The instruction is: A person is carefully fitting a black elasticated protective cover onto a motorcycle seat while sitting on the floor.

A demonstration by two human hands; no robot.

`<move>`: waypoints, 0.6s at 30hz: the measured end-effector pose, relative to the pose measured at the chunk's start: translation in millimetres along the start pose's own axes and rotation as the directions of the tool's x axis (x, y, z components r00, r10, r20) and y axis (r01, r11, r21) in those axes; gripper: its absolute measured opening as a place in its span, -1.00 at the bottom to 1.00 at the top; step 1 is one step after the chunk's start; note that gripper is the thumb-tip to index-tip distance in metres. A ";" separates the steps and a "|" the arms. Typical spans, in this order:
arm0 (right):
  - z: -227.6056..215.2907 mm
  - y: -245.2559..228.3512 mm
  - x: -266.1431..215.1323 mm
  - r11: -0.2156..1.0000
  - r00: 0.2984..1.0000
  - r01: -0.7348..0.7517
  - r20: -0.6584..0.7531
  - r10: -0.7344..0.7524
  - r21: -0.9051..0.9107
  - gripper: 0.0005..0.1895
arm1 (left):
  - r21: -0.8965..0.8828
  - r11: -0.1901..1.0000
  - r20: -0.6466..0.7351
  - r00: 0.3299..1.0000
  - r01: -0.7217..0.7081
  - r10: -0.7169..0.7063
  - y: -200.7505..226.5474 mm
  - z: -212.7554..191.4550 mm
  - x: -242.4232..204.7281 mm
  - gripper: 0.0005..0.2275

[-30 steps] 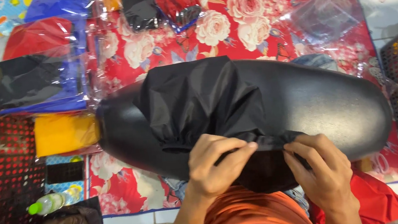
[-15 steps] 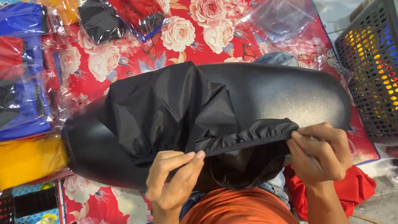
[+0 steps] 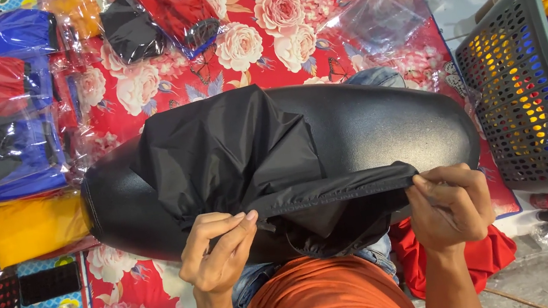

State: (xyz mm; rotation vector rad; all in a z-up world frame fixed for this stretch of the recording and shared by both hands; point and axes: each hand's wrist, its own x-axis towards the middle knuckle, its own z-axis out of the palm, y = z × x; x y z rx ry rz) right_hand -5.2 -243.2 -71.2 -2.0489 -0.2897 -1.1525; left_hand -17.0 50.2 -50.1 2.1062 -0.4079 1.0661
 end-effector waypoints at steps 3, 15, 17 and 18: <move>2.0 -2.3 2.5 1.000 1.000 0.000 0.007 0.000 0.002 -0.61 | 0.008 1.000 -0.001 1.000 0.016 -0.016 1.1 0.7 1.7 -0.80; 4.3 -29.8 45.6 0.963 0.706 -0.249 0.700 0.109 0.101 -0.76 | -0.228 0.894 0.504 0.832 0.387 -0.232 2.8 1.9 20.0 -0.84; 1.1 -22.2 39.3 0.865 0.611 -0.483 0.760 0.223 0.135 -0.88 | -0.257 0.819 0.573 0.763 0.513 -0.298 -0.8 3.0 18.3 -0.94; 1.1 -15.6 33.7 0.865 0.609 -0.484 0.761 0.223 0.134 -0.88 | -0.256 0.818 0.573 0.762 0.515 -0.300 -3.4 3.4 14.4 -0.94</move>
